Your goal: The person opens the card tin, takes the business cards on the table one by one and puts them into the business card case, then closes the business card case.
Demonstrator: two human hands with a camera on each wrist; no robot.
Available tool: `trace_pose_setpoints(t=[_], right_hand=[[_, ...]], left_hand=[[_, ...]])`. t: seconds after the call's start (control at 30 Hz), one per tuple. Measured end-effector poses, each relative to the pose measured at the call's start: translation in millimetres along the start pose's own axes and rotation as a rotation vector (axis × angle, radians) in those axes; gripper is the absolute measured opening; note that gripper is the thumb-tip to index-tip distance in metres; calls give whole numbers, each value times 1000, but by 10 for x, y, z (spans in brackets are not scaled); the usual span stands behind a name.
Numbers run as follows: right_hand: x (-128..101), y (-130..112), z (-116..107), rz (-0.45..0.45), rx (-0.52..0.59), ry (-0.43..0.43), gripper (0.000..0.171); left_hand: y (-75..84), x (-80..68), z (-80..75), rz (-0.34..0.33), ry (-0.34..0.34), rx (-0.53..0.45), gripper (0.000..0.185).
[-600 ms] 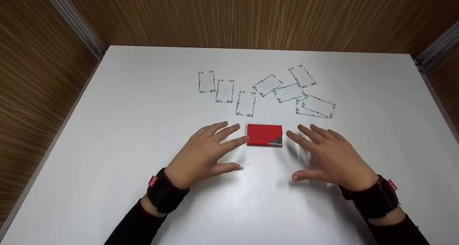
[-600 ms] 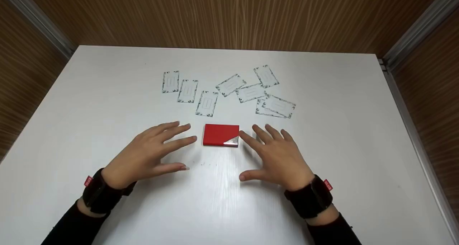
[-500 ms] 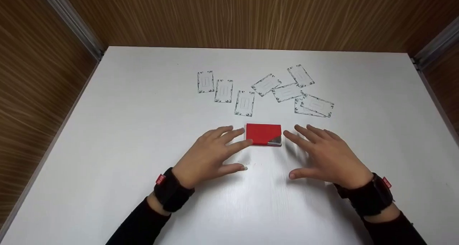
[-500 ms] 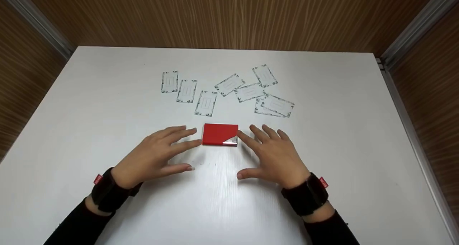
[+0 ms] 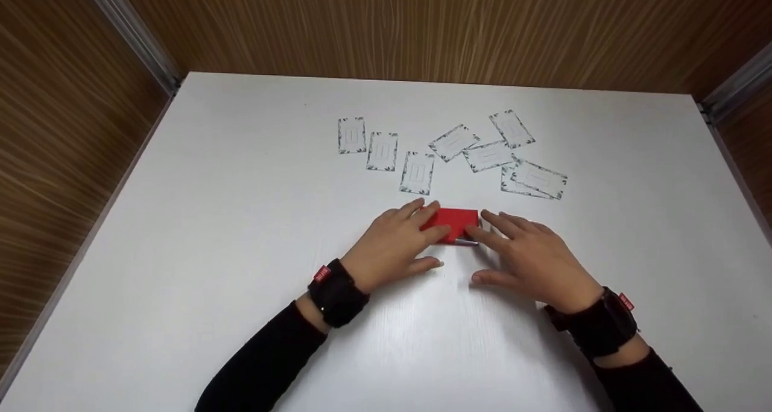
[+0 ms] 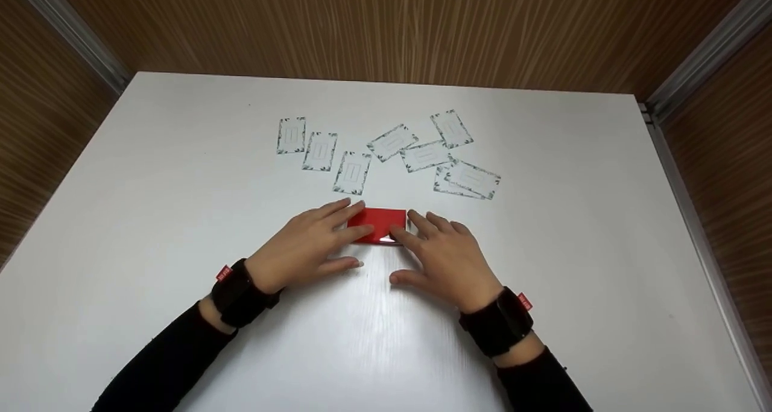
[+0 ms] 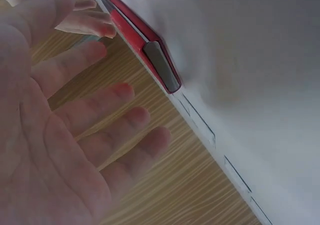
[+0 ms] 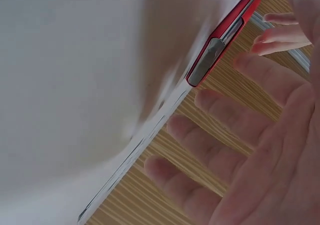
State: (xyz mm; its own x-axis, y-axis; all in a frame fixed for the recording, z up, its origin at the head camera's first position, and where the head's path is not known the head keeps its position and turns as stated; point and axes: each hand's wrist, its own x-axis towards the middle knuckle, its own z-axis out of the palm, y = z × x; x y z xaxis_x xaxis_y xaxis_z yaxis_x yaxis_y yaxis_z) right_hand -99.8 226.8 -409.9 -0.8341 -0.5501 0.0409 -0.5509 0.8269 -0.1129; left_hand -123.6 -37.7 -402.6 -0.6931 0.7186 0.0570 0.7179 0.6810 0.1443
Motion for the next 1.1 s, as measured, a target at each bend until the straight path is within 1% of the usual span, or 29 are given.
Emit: trace_pose_setpoints(t=[0.1,0.17,0.23,0.37,0.47,0.57,0.67,0.73,0.8,0.93,1.1], right_hand=[[72,-17,-3,-1,0,15,75],[132,-34,-2,-4,10,31,71],[203,-55,0,-4,35,51,66],[349,-90,-2,-15,83,99,61],[398,-92,25,-30,75,118,59],[383,-70,59,-29,57,133,59],[363,-42,66,-12,59,135,59],[362,-30,59,3,58,127,60],[366,-24,48,15,55,111,60],[391,-18,19,38,49,70,64],[427,-29,-24,61,65,44,64]], left_hand=[[-9,89,1,-31,-31,-11,44],[-10,134,17,-31,-20,-8,35],[-10,159,44,-17,18,10,26],[-13,171,115,12,138,35,17],[-10,161,158,4,183,42,11],[1,159,167,-3,209,84,5],[16,168,155,9,222,127,13],[27,175,143,19,224,138,15],[35,177,131,33,212,148,14],[41,171,107,68,186,203,10],[18,153,80,105,185,264,12]])
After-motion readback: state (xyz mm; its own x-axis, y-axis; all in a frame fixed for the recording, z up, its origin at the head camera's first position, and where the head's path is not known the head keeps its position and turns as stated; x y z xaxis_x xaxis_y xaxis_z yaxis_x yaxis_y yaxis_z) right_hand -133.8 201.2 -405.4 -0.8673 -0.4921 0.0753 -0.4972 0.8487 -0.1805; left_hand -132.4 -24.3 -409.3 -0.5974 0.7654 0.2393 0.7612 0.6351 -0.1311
